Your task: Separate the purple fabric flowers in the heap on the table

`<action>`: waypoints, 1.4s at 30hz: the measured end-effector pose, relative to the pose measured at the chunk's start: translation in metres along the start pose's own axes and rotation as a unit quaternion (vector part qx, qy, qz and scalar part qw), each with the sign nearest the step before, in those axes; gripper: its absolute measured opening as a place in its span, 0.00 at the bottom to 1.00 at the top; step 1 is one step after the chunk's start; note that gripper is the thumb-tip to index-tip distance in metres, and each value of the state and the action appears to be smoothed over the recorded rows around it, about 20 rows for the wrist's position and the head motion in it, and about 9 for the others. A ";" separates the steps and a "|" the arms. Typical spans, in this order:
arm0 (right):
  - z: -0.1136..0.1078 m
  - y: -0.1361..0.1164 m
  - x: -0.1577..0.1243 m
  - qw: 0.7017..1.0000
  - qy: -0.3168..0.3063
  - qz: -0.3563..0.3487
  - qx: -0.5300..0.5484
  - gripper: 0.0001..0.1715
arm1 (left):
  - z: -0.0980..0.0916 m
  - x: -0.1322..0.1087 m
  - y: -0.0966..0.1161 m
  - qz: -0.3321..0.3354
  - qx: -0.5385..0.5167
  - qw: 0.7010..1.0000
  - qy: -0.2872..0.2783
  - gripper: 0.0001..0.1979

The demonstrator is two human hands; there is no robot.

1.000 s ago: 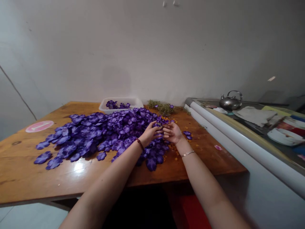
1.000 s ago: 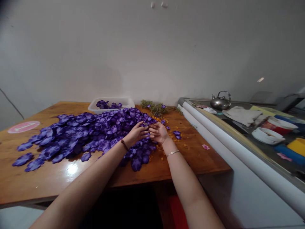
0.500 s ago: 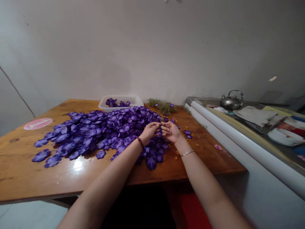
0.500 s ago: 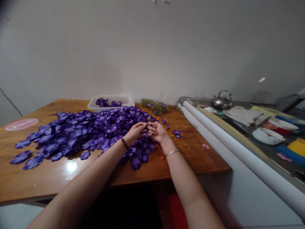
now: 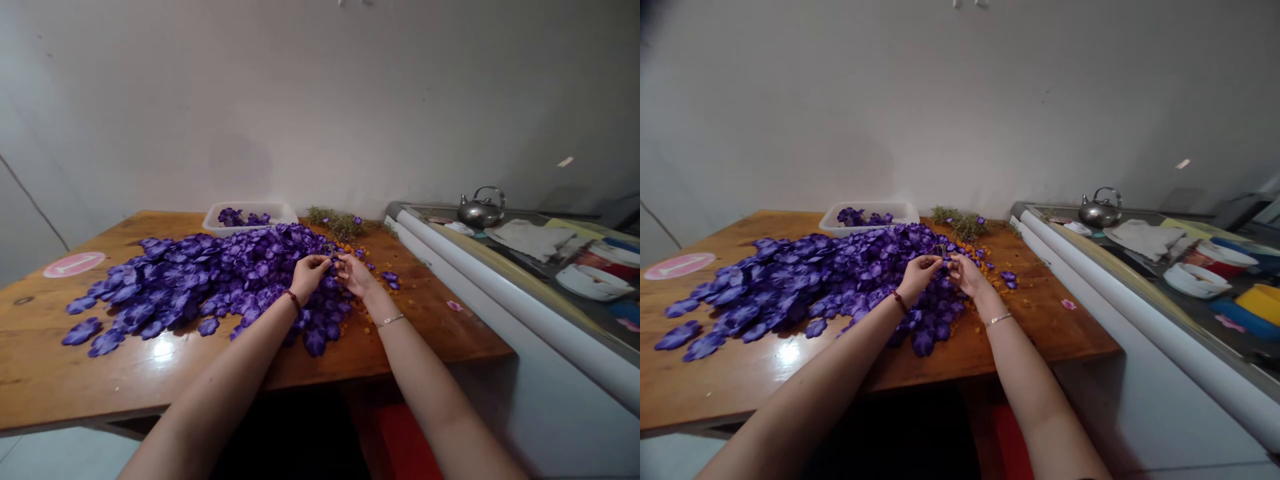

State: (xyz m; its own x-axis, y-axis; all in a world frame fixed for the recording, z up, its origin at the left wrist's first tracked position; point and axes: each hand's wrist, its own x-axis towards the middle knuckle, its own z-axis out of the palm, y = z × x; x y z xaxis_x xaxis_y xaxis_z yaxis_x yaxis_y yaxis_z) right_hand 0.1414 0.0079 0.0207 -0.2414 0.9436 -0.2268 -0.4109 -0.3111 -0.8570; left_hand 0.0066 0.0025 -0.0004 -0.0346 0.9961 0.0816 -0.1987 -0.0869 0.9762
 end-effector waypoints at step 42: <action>-0.009 0.009 0.009 0.983 0.046 -0.076 -0.160 0.29 | -0.014 -0.018 0.013 0.272 0.533 0.801 -0.014 0.10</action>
State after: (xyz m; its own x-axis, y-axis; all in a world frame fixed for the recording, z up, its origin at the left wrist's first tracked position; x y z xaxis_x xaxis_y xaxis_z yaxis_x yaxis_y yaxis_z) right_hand 0.1432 0.0150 0.0072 -0.1119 0.9873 -0.1132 -0.1341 -0.1279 -0.9827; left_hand -0.0088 -0.0165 0.0079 0.1923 0.8171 0.5435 0.7883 -0.4584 0.4103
